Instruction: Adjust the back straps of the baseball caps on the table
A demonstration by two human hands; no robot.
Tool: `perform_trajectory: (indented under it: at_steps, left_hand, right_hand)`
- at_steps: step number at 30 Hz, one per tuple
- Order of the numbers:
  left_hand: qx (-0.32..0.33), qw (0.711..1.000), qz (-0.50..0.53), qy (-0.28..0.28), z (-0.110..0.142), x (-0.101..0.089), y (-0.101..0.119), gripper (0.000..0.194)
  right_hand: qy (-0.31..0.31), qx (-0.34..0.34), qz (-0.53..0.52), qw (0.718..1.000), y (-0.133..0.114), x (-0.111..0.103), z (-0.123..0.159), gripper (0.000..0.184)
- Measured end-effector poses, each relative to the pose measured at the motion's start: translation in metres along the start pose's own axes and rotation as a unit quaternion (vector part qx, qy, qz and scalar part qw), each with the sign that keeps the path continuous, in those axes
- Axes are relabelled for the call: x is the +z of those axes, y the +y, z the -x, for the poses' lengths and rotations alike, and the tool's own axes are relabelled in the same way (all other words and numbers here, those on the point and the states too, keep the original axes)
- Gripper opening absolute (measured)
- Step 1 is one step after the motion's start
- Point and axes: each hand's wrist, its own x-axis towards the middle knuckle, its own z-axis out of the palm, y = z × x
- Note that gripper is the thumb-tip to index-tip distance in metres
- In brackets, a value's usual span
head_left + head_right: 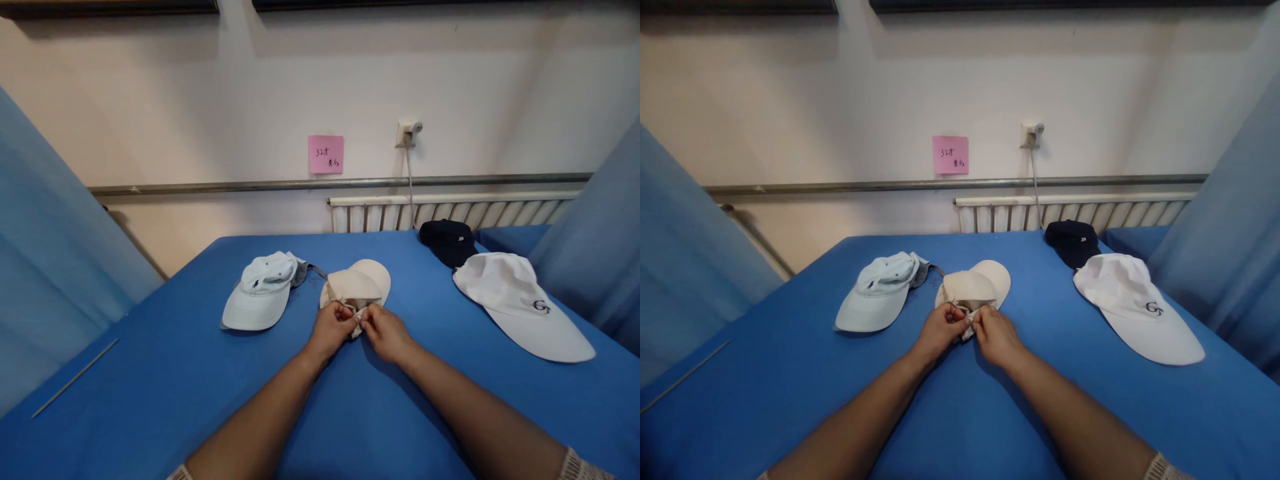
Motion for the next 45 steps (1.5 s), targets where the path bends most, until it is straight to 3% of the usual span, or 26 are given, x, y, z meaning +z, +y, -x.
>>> perform_trajectory:
  at_steps: [4,9,13,17,21,23,27,30,34,39,45]
  left_hand:
    - [0.022,0.997,-0.073,0.016,-0.004,-0.001,-0.003,0.017]
    - [-0.053,0.997,0.046,0.025,-0.006,-0.003,-0.002,0.019]
    - [-0.075,0.99,0.113,-0.032,-0.004,-0.006,0.006,0.016]
    - [-0.115,0.953,0.26,-0.104,0.0,-0.011,0.013,0.033]
    - [-0.143,0.939,0.295,-0.102,0.0,-0.014,0.01,0.031]
    - [-0.149,0.947,0.272,-0.087,0.0,-0.014,0.006,0.03]
    - [-0.107,0.974,0.196,-0.036,-0.001,-0.01,0.001,0.034]
    - [-0.058,0.99,0.128,-0.025,-0.001,-0.007,0.002,0.033]
    - [-0.001,1.0,0.014,-0.026,-0.001,-0.005,0.007,0.027]
    - [0.083,0.979,-0.185,-0.012,-0.002,-0.006,0.009,0.012]
    - [0.098,0.969,-0.223,0.037,-0.003,0.002,0.011,0.005]
  right_hand:
    - [-0.019,0.025,-0.088,0.996,0.009,0.01,-0.001,0.006]
    - [-0.015,-0.058,-0.107,0.992,0.009,0.008,0.002,0.006]
    - [-0.003,-0.124,-0.076,0.989,0.002,0.003,0.003,0.007]
    - [0.023,-0.078,-0.166,0.983,0.005,0.009,0.0,0.003]
    - [0.001,-0.009,-0.303,0.953,0.015,0.018,-0.004,0.007]
    - [0.001,-0.001,-0.294,0.956,0.018,0.017,-0.004,0.007]
    - [0.032,-0.048,-0.117,0.991,0.013,0.003,-0.002,0.007]
    - [0.018,-0.072,-0.018,0.997,0.006,-0.004,0.0,0.009]
    - [0.012,-0.045,0.024,0.999,0.001,0.0,-0.001,0.007]
    - [0.018,-0.023,0.068,0.997,-0.002,0.008,-0.001,0.005]
    - [0.022,-0.013,0.109,0.994,-0.009,0.01,-0.003,0.01]
